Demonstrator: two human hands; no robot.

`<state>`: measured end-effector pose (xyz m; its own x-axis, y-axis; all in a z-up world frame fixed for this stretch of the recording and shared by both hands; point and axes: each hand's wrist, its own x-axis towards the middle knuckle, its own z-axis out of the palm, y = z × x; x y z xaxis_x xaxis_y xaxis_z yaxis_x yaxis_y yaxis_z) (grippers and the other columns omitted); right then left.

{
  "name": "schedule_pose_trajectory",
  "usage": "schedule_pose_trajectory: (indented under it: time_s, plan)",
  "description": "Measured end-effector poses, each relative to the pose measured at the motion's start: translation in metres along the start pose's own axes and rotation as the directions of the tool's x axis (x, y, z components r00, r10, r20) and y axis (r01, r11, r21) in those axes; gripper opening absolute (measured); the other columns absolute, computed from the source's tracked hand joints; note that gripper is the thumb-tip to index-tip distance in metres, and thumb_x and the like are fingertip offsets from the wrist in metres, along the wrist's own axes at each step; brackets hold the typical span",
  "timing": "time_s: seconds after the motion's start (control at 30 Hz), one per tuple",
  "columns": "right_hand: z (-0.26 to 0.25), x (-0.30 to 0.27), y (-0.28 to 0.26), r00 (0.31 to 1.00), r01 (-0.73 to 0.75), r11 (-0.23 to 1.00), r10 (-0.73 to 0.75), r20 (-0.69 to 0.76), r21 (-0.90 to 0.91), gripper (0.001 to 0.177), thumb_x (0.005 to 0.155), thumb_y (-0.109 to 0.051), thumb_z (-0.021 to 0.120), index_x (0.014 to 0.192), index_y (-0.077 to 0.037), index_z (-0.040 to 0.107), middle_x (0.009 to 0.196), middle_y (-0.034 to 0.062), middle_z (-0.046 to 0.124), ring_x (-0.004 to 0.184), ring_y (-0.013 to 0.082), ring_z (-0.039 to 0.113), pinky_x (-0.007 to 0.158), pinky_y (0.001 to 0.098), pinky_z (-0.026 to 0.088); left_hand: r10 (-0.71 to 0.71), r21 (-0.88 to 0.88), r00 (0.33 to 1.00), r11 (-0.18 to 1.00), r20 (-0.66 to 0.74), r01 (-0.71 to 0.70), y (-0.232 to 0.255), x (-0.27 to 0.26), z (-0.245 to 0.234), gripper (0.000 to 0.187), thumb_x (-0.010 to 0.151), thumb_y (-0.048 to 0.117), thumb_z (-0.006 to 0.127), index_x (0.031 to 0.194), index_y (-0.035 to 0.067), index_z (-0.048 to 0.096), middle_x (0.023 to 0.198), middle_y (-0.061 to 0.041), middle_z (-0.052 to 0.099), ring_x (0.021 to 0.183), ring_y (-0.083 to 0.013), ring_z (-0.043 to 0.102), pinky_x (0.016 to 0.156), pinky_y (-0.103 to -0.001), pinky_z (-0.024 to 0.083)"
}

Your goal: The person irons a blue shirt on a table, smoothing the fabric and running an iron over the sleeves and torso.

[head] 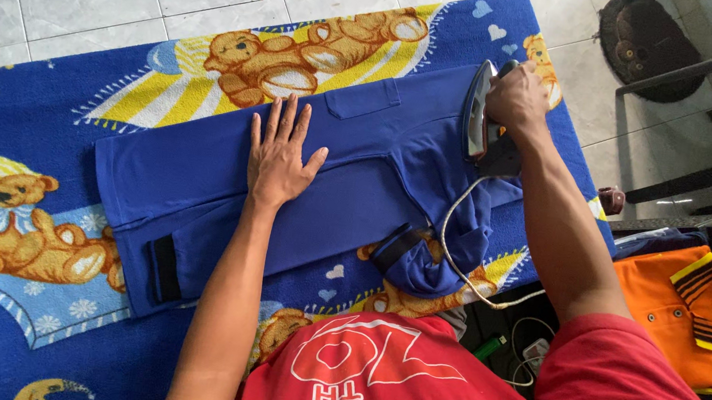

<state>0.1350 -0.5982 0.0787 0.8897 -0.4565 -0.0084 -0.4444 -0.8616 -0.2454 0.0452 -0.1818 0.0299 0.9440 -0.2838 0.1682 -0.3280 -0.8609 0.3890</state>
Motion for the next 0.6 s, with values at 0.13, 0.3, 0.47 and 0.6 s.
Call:
schedule_pose_trajectory:
  time_s: [0.13,0.3,0.47,0.6]
  plan:
    - [-0.007,-0.007,-0.005,1.0,-0.025,1.0,0.025,0.007,0.016,0.062,0.096,-0.037,0.073,0.128,0.011,0.048,0.12,0.0333,0.064,0.114,0.0482,0.063,0.095,0.0537,0.049,0.015,0.002,1.0,1.0,-0.016,-0.015,-0.001,0.0,0.001,0.081,0.096,0.055,0.053,0.162,0.014,0.033,0.172,-0.009,0.018,0.158,-0.0292,0.013,0.126,-0.056,0.005]
    - [-0.015,-0.003,-0.013,0.999,-0.026,0.999,0.025,0.029,0.021,0.065,0.095,-0.039,0.072,0.128,0.012,0.048,0.12,0.0343,0.064,0.114,0.0481,0.063,0.095,0.0515,0.05,0.01,-0.001,1.0,1.0,-0.017,-0.01,0.0,-0.001,-0.001,0.079,0.097,0.055,0.054,0.162,0.014,0.034,0.172,-0.008,0.019,0.159,-0.0288,0.013,0.127,-0.056,0.005]
    - [-0.026,-0.02,-0.005,0.991,0.081,0.996,-0.086,0.107,0.045,0.058,0.098,-0.04,0.071,0.123,0.01,0.055,0.117,0.0386,0.064,0.112,0.0504,0.064,0.095,0.0529,0.051,0.007,-0.005,1.0,1.0,-0.012,-0.007,0.001,0.0,0.0,0.08,0.097,0.054,0.054,0.162,0.014,0.033,0.172,-0.008,0.019,0.159,-0.0287,0.012,0.127,-0.056,0.004]
    - [-0.028,-0.028,-0.008,0.995,0.069,0.997,-0.071,0.064,0.033,0.057,0.095,-0.04,0.074,0.122,0.008,0.057,0.113,0.0348,0.066,0.109,0.049,0.065,0.092,0.0534,0.051,0.012,-0.004,1.0,1.0,-0.011,-0.012,-0.001,0.0,0.003,0.08,0.096,0.054,0.054,0.162,0.014,0.032,0.172,-0.008,0.018,0.159,-0.0284,0.011,0.126,-0.056,0.003]
